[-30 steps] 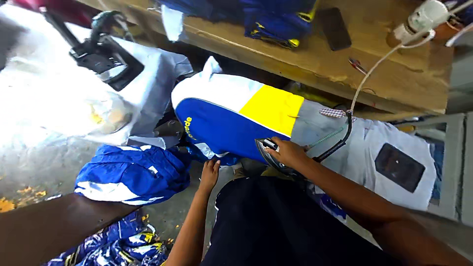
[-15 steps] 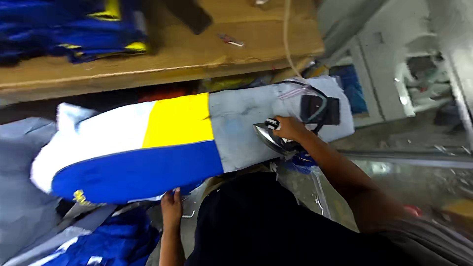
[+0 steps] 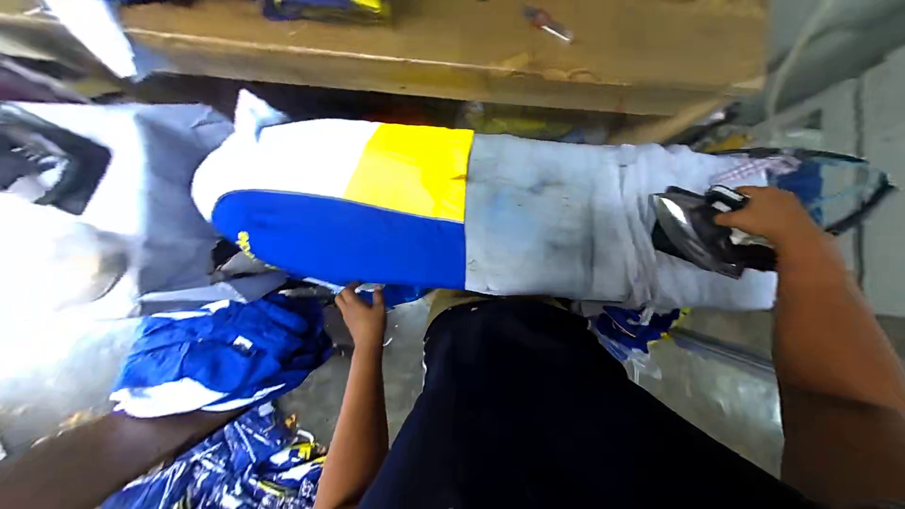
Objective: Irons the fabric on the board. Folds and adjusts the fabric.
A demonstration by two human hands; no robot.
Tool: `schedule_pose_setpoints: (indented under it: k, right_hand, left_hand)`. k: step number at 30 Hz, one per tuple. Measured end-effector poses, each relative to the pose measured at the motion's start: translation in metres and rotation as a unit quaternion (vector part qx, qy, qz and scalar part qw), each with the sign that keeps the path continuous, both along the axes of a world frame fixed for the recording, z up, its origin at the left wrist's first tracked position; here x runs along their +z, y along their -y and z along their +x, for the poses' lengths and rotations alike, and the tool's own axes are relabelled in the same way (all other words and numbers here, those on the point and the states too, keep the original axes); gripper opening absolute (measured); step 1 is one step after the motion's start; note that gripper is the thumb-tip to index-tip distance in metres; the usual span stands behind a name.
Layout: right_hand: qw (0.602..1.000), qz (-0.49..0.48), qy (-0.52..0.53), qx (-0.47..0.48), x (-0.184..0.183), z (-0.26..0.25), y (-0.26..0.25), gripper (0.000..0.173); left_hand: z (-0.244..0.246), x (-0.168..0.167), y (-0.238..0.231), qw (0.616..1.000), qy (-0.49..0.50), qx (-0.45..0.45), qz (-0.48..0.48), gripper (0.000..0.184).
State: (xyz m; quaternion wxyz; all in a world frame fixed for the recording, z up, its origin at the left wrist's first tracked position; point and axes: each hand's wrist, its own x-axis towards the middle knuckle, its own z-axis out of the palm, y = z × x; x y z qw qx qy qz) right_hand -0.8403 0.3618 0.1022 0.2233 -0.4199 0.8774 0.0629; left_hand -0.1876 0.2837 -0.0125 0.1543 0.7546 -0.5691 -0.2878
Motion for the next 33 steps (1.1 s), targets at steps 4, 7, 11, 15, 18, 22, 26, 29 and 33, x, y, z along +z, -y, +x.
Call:
schedule_pose_setpoints:
  k: [4, 7, 11, 15, 18, 22, 26, 29, 33]
  right_hand:
    - [1.000, 0.003, 0.012, -0.029, -0.005, -0.009, 0.008, 0.046]
    - [0.998, 0.024, 0.027, -0.043, -0.004, -0.012, 0.012, 0.052]
    - [0.999, -0.029, 0.008, -0.022, 0.017, 0.022, 0.030, 0.073]
    - [0.985, -0.137, 0.083, 0.060, 0.014, 0.094, 0.068, 0.060]
    - [0.970, -0.146, 0.152, 0.121, -0.007, 0.153, 0.089, 0.049]
    - [0.952, -0.148, 0.225, 0.144, -0.032, 0.197, 0.096, 0.042]
    - [0.945, -0.132, 0.256, 0.155, -0.049, 0.212, 0.102, 0.037]
    - [0.934, -0.108, 0.299, 0.164, -0.049, 0.236, 0.110, 0.033]
    - [0.918, -0.088, 0.369, 0.119, -0.056, 0.284, 0.137, 0.042]
  left_hand:
    - [-0.021, 0.011, -0.001, 0.995, 0.011, -0.047, -0.092, 0.054]
    - [-0.059, 0.018, 0.020, 0.985, -0.021, -0.121, -0.124, 0.051]
    - [-0.116, 0.021, 0.075, 0.942, -0.027, -0.233, -0.239, 0.045]
    - [-0.156, 0.023, 0.131, 0.923, 0.003, -0.314, -0.222, 0.034]
    - [-0.161, 0.003, 0.143, 0.899, 0.059, -0.371, -0.225, 0.021]
    - [-0.149, -0.018, 0.131, 0.886, 0.081, -0.368, -0.270, 0.018]
    - [-0.147, -0.019, 0.130, 0.895, 0.078, -0.347, -0.268, 0.018]
    - [-0.148, -0.013, 0.127, 0.900, 0.059, -0.326, -0.282, 0.017]
    - [-0.147, -0.003, 0.126, 0.897, 0.039, -0.297, -0.324, 0.016]
